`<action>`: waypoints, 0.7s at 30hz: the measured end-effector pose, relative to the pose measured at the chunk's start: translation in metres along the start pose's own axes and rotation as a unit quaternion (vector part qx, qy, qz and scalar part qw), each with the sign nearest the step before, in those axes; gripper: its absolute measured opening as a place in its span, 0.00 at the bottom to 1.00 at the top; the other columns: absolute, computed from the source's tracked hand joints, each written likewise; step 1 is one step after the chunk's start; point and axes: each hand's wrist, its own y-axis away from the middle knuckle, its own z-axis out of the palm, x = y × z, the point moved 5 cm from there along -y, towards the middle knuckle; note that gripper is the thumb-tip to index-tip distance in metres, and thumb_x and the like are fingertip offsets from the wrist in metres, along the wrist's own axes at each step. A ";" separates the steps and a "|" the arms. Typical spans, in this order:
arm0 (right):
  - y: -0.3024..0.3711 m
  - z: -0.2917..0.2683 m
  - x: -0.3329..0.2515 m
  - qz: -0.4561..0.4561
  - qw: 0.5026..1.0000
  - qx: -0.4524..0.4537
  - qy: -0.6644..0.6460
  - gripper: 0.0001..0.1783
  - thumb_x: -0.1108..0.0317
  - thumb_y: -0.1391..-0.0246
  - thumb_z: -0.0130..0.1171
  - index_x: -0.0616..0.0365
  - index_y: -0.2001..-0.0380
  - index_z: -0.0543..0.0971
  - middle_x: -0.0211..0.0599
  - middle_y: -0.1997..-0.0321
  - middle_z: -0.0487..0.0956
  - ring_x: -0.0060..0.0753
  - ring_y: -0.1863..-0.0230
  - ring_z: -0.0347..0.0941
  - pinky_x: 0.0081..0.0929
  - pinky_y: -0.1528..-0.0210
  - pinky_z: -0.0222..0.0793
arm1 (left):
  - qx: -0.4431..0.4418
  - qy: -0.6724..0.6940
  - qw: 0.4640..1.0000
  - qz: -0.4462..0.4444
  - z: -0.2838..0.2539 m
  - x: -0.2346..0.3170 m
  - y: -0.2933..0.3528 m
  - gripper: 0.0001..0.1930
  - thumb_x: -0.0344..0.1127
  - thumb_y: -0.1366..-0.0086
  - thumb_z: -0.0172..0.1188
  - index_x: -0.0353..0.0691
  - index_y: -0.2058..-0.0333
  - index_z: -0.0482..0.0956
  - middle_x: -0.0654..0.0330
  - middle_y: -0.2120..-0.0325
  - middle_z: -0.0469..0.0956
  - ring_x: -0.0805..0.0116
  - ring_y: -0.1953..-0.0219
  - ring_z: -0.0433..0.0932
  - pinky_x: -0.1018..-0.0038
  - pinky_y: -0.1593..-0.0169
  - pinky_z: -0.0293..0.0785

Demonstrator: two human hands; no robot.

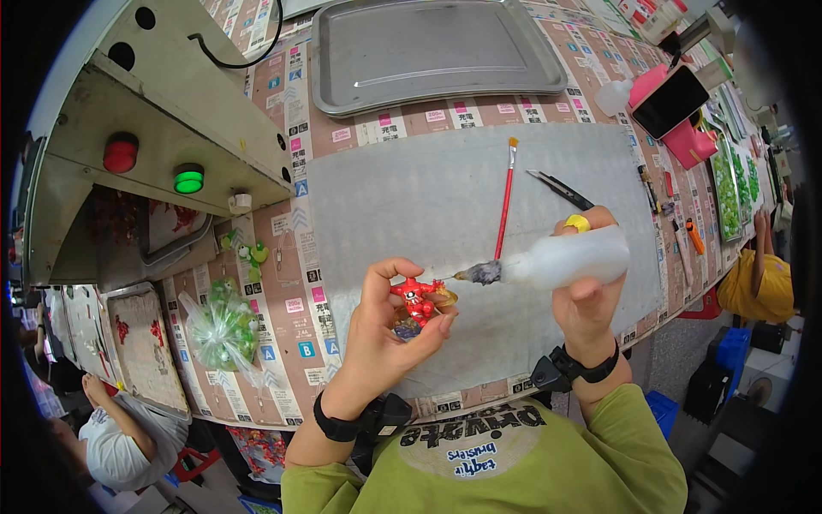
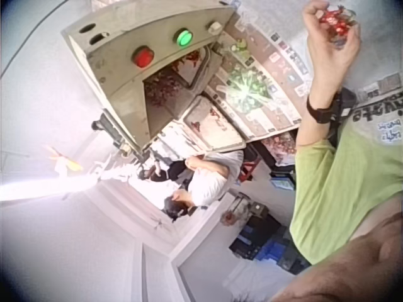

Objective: The user is applying glue to a small toy figure at a workbench in a factory setting.

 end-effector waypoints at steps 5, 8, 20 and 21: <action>0.006 -0.008 0.002 -0.035 0.999 -0.020 0.021 0.38 0.46 0.71 0.71 0.62 0.64 0.67 0.30 0.68 0.69 0.19 0.69 0.67 0.17 0.68 0.63 | -0.001 -0.004 1.000 -0.007 0.000 -0.002 0.000 0.21 0.23 0.47 0.56 0.35 0.57 0.56 0.55 0.70 0.76 0.70 0.67 0.78 0.79 0.62 0.73; 0.009 -0.005 -0.004 -0.090 0.990 -0.059 0.086 0.36 0.48 0.72 0.72 0.61 0.65 0.68 0.30 0.71 0.70 0.18 0.71 0.67 0.16 0.70 0.63 | -0.001 -0.010 1.000 0.007 0.000 -0.003 -0.001 0.21 0.22 0.47 0.55 0.35 0.57 0.56 0.55 0.70 0.76 0.69 0.66 0.78 0.80 0.62 0.73; 0.010 0.010 -0.009 -0.174 0.960 -0.141 0.166 0.34 0.52 0.72 0.73 0.60 0.66 0.67 0.34 0.76 0.73 0.22 0.77 0.69 0.17 0.76 0.63 | -0.004 0.004 1.000 -0.012 0.000 -0.001 -0.001 0.21 0.21 0.47 0.54 0.35 0.57 0.56 0.56 0.70 0.76 0.68 0.66 0.79 0.79 0.62 0.73; 0.010 0.010 -0.009 -0.175 0.960 -0.138 0.169 0.34 0.52 0.72 0.73 0.60 0.66 0.68 0.34 0.76 0.73 0.22 0.77 0.69 0.17 0.77 0.63 | -0.007 0.002 1.000 -0.013 0.001 -0.001 -0.001 0.21 0.21 0.47 0.54 0.35 0.57 0.56 0.56 0.70 0.76 0.67 0.66 0.79 0.79 0.62 0.73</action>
